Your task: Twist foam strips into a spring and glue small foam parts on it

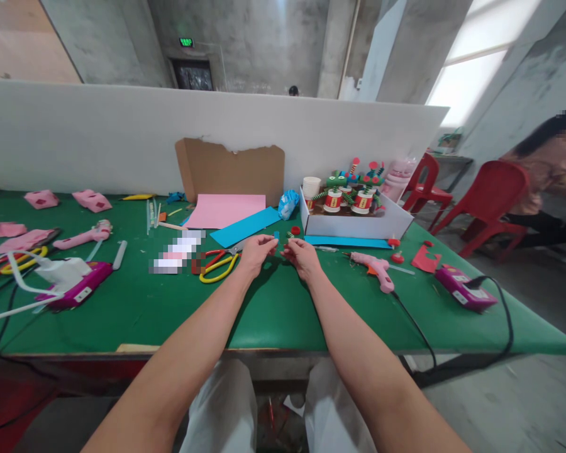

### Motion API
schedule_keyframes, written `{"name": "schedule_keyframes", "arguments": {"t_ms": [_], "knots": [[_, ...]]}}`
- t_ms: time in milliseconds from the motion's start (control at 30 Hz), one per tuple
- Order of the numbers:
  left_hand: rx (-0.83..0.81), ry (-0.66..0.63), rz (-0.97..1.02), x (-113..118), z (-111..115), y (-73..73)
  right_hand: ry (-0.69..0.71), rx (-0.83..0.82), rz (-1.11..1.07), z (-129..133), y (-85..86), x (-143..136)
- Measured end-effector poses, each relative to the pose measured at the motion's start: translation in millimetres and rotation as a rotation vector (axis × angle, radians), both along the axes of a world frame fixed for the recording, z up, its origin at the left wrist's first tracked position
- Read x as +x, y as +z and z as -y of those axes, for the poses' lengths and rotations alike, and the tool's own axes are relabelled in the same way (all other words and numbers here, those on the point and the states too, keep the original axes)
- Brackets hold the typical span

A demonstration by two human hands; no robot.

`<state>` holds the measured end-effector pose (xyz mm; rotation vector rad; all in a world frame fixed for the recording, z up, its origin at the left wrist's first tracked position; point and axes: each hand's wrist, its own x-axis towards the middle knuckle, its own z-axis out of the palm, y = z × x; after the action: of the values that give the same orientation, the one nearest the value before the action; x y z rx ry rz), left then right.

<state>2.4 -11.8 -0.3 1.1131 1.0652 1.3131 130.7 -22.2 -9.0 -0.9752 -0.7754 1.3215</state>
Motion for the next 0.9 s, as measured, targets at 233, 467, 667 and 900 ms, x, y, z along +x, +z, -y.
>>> {"name": "schedule_keyframes", "arguments": {"t_ms": [233,467,667,900], "knots": [[0.007,-0.043,0.012,0.7,0.0,-1.7,0.145,0.016,-0.072,-0.3,-4.2,-0.8],[0.022,-0.061,-0.015,0.3,0.3,-0.8,0.15,0.012,-0.115,1.8,-2.1,-1.7],[0.026,-0.057,0.005,0.0,-0.1,-1.3,0.154,0.029,-0.099,2.6,-1.3,-2.4],[0.032,-0.047,-0.006,0.1,-1.5,-2.9,0.149,0.037,-0.074,0.6,-4.4,-0.9]]}}
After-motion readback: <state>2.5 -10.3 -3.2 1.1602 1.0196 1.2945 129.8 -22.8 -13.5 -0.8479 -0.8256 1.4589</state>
